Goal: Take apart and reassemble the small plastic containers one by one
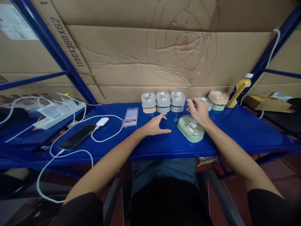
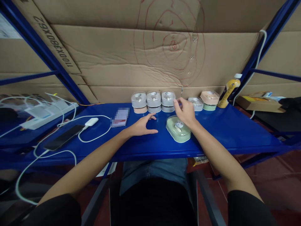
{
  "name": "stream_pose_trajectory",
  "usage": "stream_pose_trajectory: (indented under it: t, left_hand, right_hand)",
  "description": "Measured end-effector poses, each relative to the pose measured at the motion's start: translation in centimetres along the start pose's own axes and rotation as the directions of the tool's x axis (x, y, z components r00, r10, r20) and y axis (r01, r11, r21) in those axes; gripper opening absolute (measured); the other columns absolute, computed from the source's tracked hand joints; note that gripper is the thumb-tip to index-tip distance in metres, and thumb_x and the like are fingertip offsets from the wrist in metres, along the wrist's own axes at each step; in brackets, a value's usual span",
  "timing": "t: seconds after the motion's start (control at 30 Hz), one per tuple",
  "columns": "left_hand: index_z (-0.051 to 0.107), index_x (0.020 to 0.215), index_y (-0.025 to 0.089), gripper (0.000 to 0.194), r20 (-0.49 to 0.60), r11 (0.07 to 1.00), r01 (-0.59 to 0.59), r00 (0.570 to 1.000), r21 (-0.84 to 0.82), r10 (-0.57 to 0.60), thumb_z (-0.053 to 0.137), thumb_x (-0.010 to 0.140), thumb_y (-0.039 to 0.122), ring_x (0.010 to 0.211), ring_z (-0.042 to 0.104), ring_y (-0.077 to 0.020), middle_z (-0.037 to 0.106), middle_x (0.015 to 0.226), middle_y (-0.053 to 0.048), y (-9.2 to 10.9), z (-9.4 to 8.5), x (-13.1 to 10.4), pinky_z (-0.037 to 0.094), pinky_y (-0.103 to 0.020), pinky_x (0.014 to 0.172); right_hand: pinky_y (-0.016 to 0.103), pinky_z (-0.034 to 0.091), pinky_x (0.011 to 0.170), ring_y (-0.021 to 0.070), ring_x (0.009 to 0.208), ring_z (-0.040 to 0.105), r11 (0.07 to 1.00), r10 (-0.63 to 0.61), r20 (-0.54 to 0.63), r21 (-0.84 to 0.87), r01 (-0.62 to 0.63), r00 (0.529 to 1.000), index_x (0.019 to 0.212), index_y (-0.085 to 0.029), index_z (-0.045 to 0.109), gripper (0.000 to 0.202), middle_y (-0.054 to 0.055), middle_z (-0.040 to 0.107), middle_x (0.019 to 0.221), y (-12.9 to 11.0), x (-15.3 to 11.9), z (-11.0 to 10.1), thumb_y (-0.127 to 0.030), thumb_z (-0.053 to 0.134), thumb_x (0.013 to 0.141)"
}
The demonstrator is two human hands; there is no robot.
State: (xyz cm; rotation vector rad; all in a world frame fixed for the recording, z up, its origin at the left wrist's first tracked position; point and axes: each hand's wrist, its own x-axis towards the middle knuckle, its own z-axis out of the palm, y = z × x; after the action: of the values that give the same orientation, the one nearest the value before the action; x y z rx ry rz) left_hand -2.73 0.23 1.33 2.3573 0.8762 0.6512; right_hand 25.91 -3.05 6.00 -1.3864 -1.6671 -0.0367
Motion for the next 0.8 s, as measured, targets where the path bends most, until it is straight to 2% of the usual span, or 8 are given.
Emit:
stream_pose_trajectory:
  t: [0.07, 0.13, 0.23, 0.33, 0.4, 0.5, 0.6, 0.8]
  left_hand:
    - [0.04, 0.166, 0.02, 0.119, -0.004, 1.0, -0.021, 1.0, -0.021, 0.021, 0.096, 0.071, 0.064, 0.146, 0.059, -0.0419, 0.062, 0.154, -0.021, 0.1, 0.1, 0.0, 0.044, -0.06, 0.125]
    - [0.042, 0.166, 0.021, 0.124, -0.011, 0.997, -0.053, 0.999, -0.051, 0.052, 0.1, 0.065, 0.064, 0.149, 0.056, -0.0434, 0.059, 0.158, -0.022, 0.3, 0.3, -0.1, 0.041, -0.062, 0.127]
    - [0.045, 0.164, 0.022, 0.124, -0.001, 0.995, -0.079, 0.997, -0.067, 0.079, 0.102, 0.062, 0.064, 0.153, 0.053, -0.0439, 0.056, 0.163, -0.022, 0.9, 0.5, -0.2, 0.04, -0.062, 0.129]
    - [0.045, 0.165, 0.023, 0.122, 0.018, 0.996, -0.075, 0.997, -0.054, 0.076, 0.101, 0.064, 0.063, 0.153, 0.053, -0.0433, 0.055, 0.164, -0.022, 1.3, 0.7, -0.3, 0.041, -0.062, 0.129]
    - [0.044, 0.165, 0.024, 0.122, 0.022, 0.996, -0.074, 0.997, -0.046, 0.075, 0.101, 0.065, 0.062, 0.153, 0.053, -0.0432, 0.055, 0.164, -0.021, 1.4, 0.7, -0.3, 0.042, -0.062, 0.128]
    - [0.042, 0.166, 0.023, 0.124, 0.027, 0.996, -0.082, 0.996, -0.041, 0.084, 0.102, 0.064, 0.061, 0.153, 0.054, -0.0435, 0.055, 0.164, -0.021, 1.3, 0.8, -0.4, 0.042, -0.062, 0.128]
    - [0.039, 0.168, 0.021, 0.127, 0.023, 0.995, -0.089, 0.996, -0.04, 0.09, 0.101, 0.064, 0.06, 0.153, 0.053, -0.0443, 0.052, 0.167, -0.023, 1.1, 0.8, -0.4, 0.043, -0.063, 0.128]
    - [0.039, 0.167, 0.02, 0.114, -0.023, 0.992, -0.11, 0.994, -0.065, 0.109, 0.096, 0.074, 0.051, 0.145, 0.061, -0.0413, 0.059, 0.159, -0.021, 0.8, 0.8, -0.4, 0.047, -0.059, 0.124]
  right_hand:
    - [0.042, 0.062, 0.073, 0.0266, 0.077, 0.076, 0.968, 0.011, -0.115, 0.25, 0.018, 0.993, 0.095, -0.026, 0.069, 0.066, 0.008, 0.078, 0.087, -0.7, 0.0, 0.0, -0.084, 0.037, 0.103]
    - [0.039, 0.059, 0.066, 0.024, 0.069, 0.073, 0.95, 0.006, -0.085, 0.311, 0.02, 0.996, 0.087, -0.026, 0.066, 0.064, 0.006, 0.075, 0.077, -1.3, -0.1, -0.9, -0.086, 0.046, 0.099]
    - [0.037, 0.056, 0.066, 0.0233, 0.069, 0.07, 0.988, -0.08, 0.208, 0.147, 0.049, 0.975, 0.079, -0.024, 0.067, 0.063, 0.006, 0.073, 0.073, -2.0, -0.5, -2.9, -0.085, 0.061, 0.091]
    - [0.041, 0.057, 0.073, 0.0292, 0.082, 0.074, 0.983, -0.111, 0.517, -0.068, 0.17, 0.849, 0.096, -0.023, 0.075, 0.065, 0.009, 0.079, 0.093, -2.6, -1.2, -4.2, -0.085, 0.077, 0.076]
    - [0.045, 0.059, 0.078, 0.0344, 0.092, 0.075, 0.963, -0.112, 0.6, -0.133, 0.236, 0.792, 0.115, -0.024, 0.076, 0.076, 0.012, 0.08, 0.108, -2.9, -1.6, -4.5, -0.082, 0.086, 0.067]
    - [0.051, 0.061, 0.095, 0.0377, 0.112, 0.075, 0.956, -0.226, 0.609, -0.01, 0.293, 0.76, 0.138, -0.025, 0.069, 0.081, 0.013, 0.078, 0.126, -3.4, -2.0, -4.1, -0.071, 0.088, 0.073]
    - [0.054, 0.054, 0.114, 0.0365, 0.133, 0.069, 0.929, -0.366, 0.536, 0.17, 0.328, 0.761, 0.149, -0.028, 0.063, 0.075, 0.011, 0.072, 0.144, -3.5, -2.1, -3.5, -0.061, 0.083, 0.085]
    - [0.062, 0.051, 0.117, 0.0441, 0.145, 0.06, 0.93, -0.348, 0.575, 0.113, 0.35, 0.74, 0.158, -0.025, 0.057, 0.102, 0.018, 0.062, 0.158, -1.8, -2.1, -1.2, -0.064, 0.094, 0.072]
